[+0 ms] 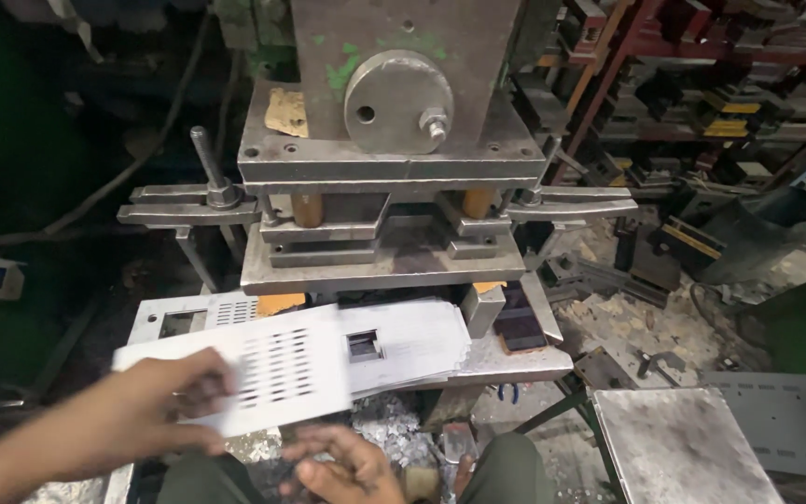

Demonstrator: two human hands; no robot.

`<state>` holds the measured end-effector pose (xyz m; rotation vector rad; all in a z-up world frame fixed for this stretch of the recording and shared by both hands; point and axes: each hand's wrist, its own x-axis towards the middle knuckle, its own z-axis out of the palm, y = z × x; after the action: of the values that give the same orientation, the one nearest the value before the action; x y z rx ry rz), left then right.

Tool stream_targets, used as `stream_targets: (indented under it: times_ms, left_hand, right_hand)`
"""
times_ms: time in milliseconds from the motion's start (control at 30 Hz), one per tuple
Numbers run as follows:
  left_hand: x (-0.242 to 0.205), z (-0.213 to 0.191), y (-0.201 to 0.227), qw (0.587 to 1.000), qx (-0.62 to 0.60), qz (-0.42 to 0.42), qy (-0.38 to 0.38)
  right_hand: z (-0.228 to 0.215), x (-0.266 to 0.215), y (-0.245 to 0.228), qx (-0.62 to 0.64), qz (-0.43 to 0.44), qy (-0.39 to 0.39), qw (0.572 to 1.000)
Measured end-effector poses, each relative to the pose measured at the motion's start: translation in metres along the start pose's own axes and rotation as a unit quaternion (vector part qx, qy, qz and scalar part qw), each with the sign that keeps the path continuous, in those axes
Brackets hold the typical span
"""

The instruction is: Manually operating an industrial stamping press to punch and form metal sheet components.

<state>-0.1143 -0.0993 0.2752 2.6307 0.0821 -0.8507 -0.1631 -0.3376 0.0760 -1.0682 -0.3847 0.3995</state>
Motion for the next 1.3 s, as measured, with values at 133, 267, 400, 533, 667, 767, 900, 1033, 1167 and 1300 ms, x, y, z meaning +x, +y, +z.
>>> stream_targets:
  times_ms: [133, 267, 400, 533, 667, 767, 900, 1033, 1167, 1300]
  left_hand:
    - [0.04, 0.054, 0.004, 0.964, -0.058, 0.24, 0.098]
    - [0.052, 0.064, 0.006, 0.903, -0.008, 0.335, 0.268]
    - [0.08, 0.055, -0.027, 0.906, -0.095, 0.218, 0.35]
    - [0.161, 0.078, -0.106, 0.954, -0.062, 0.104, 0.275]
    - [0.241, 0.12, -0.173, 0.972, 0.149, 0.055, 0.173]
    - [0.256, 0.125, -0.184, 0.959, 0.216, 0.071, 0.171]
    - [0.253, 0.103, -0.176, 0.962, 0.215, 0.088, 0.146]
    - [0.207, 0.065, -0.122, 0.974, 0.218, 0.002, 0.063]
    - [0.203, 0.063, -0.115, 0.976, 0.2, -0.048, 0.076]
    - [0.206, 0.065, -0.121, 0.979, 0.18, -0.055, 0.076]
  right_hand:
    - [0.035, 0.023, -0.046, 0.065, 0.109, 0.259, 0.957]
    - [0.0, 0.039, -0.054, 0.176, -0.014, 0.375, 0.91]
    - [-0.012, 0.06, -0.125, 0.174, -0.026, 0.426, 0.887]
    - [-0.033, 0.104, -0.158, 0.171, 0.0, 0.436, 0.884]
    - [-0.058, 0.134, -0.15, 0.17, -0.043, 0.435, 0.883]
    - [-0.066, 0.143, -0.132, 0.106, -0.036, 0.389, 0.914]
    - [-0.076, 0.165, -0.128, -0.051, 0.026, 0.334, 0.941]
    - [-0.113, 0.22, -0.123, -0.192, 0.115, 0.37, 0.902]
    - [-0.124, 0.23, -0.125, -0.258, 0.104, 0.391, 0.877]
    - [-0.131, 0.236, -0.12, -0.139, 0.092, 0.448, 0.878]
